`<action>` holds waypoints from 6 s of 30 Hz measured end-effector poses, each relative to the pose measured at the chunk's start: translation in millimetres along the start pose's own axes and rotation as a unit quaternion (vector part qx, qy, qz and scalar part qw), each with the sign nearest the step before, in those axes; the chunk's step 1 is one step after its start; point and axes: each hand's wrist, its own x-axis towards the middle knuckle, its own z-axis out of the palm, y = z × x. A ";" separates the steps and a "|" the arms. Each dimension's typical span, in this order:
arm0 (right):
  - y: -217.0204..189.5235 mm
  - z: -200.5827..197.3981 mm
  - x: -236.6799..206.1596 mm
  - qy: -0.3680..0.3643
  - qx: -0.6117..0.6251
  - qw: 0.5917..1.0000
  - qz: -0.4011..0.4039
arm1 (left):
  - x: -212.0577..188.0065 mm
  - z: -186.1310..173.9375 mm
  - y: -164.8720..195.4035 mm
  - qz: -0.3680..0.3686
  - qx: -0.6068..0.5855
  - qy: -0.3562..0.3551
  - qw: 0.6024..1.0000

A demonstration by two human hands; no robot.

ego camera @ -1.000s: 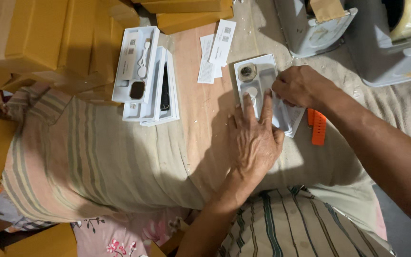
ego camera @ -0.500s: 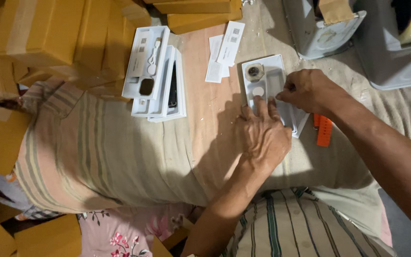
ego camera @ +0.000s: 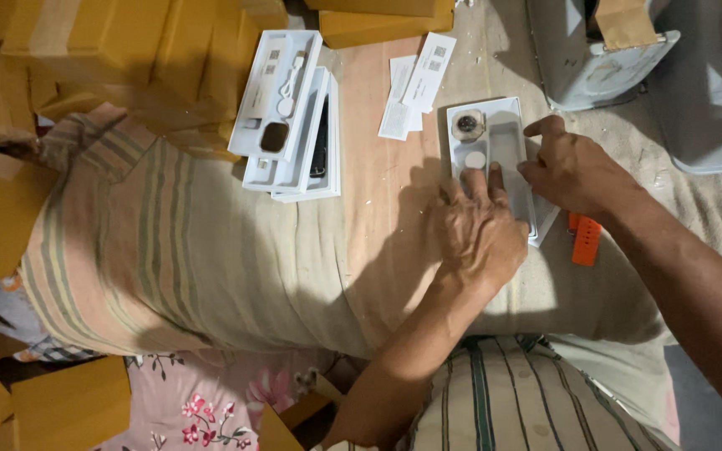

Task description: The person assembles a smartwatch kit by placing the watch, charger, and orange strap into a white box, then closes the box and wraps it with clear tape. The person then places the wrapped box into a brown shipping box.

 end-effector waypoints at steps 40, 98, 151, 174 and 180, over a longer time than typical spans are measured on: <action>-24.0 -8.2 -9.9 0.014 -0.005 0.997 -0.074 | -6.3 10.1 -4.0 0.029 -0.055 0.040 0.997; -32.8 -54.5 -65.7 0.268 -0.235 0.932 -0.066 | -4.3 29.4 -3.8 -0.007 -0.128 0.352 0.927; 64.4 -28.9 -97.3 0.180 0.305 0.920 0.167 | -4.4 34.1 -3.2 -0.020 -0.173 0.343 0.923; 53.3 13.6 -126.4 0.333 -0.134 0.932 0.042 | -4.8 35.5 -1.7 -0.011 -0.164 0.336 0.927; 43.0 9.2 -121.9 0.294 -0.001 0.950 0.107 | -4.4 37.0 -2.7 -0.001 -0.155 0.343 0.926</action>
